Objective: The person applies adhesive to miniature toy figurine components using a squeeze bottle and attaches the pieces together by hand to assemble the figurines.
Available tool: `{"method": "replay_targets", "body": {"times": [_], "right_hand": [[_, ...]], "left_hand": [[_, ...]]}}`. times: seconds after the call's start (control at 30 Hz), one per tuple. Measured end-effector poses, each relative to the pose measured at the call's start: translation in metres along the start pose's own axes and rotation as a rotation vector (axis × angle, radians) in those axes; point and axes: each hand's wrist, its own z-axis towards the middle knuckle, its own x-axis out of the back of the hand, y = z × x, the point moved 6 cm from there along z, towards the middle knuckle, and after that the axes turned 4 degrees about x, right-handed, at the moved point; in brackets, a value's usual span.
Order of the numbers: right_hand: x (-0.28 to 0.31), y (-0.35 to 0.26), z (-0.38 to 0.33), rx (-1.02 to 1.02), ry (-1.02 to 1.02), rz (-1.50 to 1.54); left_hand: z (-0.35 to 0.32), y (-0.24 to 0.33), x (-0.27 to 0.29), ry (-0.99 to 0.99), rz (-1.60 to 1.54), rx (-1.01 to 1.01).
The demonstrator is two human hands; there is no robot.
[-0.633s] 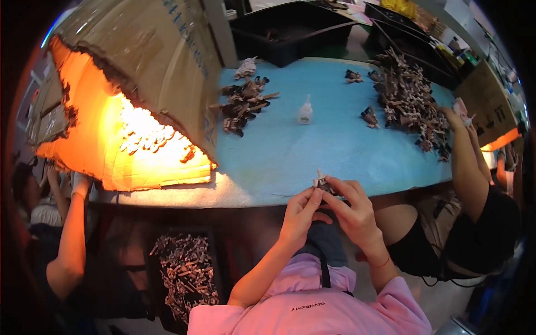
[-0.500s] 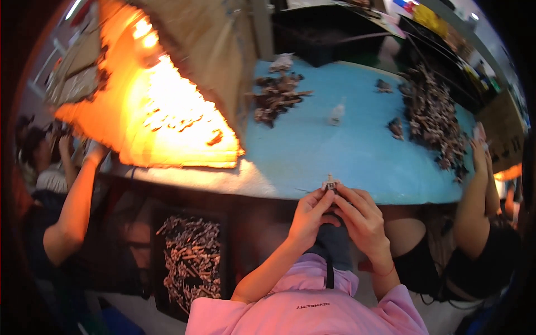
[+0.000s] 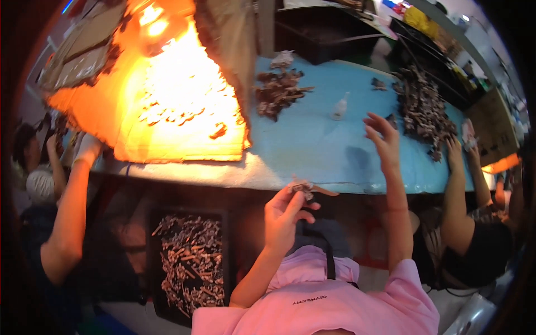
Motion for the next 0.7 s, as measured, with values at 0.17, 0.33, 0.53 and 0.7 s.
{"method": "replay_targets", "body": {"times": [0.17,0.33,0.53,0.7], "right_hand": [[-0.040,0.010,0.038,0.080,-0.067,-0.154],[-0.065,0.047,0.052,0.086,-0.136,-0.239],[-0.053,0.032,0.033,-0.033,-0.133,0.050],[-0.051,0.006,0.009,-0.074,-0.186,0.085]], "left_hand": [[0.001,0.000,0.011,0.024,0.117,-0.064],[0.000,0.002,0.009,0.027,0.181,-0.099],[0.000,0.001,0.017,0.046,0.165,-0.135],[-0.004,0.010,0.028,0.061,0.190,-0.141]]}}
